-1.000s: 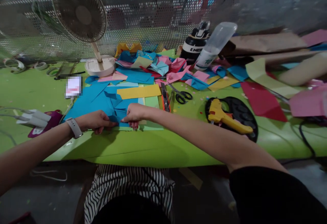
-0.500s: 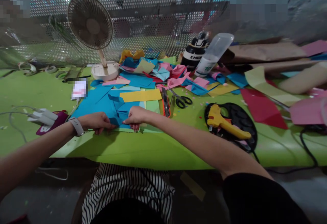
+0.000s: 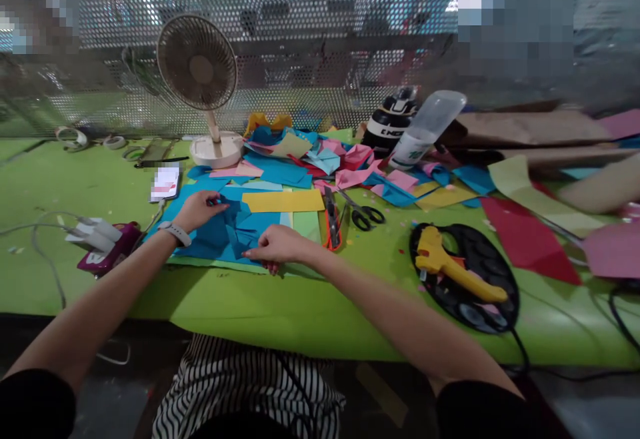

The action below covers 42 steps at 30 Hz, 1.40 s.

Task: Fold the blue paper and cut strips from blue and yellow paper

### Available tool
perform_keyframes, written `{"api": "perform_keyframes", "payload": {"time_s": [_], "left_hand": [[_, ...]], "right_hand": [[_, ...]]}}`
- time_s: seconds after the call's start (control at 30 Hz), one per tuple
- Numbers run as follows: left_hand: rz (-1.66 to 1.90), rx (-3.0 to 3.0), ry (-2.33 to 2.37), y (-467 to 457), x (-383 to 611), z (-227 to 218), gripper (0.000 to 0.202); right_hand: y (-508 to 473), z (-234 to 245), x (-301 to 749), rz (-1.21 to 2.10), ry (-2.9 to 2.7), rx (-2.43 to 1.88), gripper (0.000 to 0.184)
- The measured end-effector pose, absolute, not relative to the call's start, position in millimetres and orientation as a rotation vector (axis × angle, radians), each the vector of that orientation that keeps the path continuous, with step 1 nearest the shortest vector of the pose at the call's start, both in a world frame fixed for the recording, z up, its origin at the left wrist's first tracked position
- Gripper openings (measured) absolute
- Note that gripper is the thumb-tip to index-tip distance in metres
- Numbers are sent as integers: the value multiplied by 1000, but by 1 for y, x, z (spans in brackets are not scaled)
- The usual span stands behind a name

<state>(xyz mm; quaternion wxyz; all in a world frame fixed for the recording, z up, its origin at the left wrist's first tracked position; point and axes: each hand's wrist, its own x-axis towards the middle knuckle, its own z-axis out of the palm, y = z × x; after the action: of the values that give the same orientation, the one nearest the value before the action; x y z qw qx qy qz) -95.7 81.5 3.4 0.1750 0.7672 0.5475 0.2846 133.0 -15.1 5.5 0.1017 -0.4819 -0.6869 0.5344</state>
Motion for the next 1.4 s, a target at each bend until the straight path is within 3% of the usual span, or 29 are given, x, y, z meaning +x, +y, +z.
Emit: {"api": "perform_keyframes", "payload": {"time_s": [0.1,0.27,0.47,0.63,0.73,0.87,0.93,1.0,1.1,1.2,1.4], "left_hand": [[959,2184,1478,83,-90,8,21],[1123,2210,925,56,-77,31,22],[1112,2343,702,23,-58,43,22],[1146,2299,789,18,-57,46,34],[1158,2306,764,17,-56,48,36],[1473,2350,786,13,-55,51,44],[1607,2357,864,8,-54,53,29],[1520,2320,875,1,-52,53,13],[1126,2004,749,-5,-47,50,30],[1009,1530,693,0,-45,44,56],[861,1524,899,22,-59,39,52]], "right_hand": [[-17,18,139,1423,-1965,-1376,52],[-11,34,152,593,-1750,-1278,40],[-10,34,150,617,-1781,-1286,32],[-17,42,151,438,-1768,-1256,46],[-21,45,151,372,-1880,-1216,21],[-21,48,153,235,-1774,-1265,22],[-20,49,156,126,-1654,-1346,23],[-19,48,159,-26,-1583,-1406,24],[-22,43,159,-311,-1661,-1397,27],[-28,34,150,-559,-1910,-1297,30],[-36,15,125,-620,-2254,-1145,34]]}}
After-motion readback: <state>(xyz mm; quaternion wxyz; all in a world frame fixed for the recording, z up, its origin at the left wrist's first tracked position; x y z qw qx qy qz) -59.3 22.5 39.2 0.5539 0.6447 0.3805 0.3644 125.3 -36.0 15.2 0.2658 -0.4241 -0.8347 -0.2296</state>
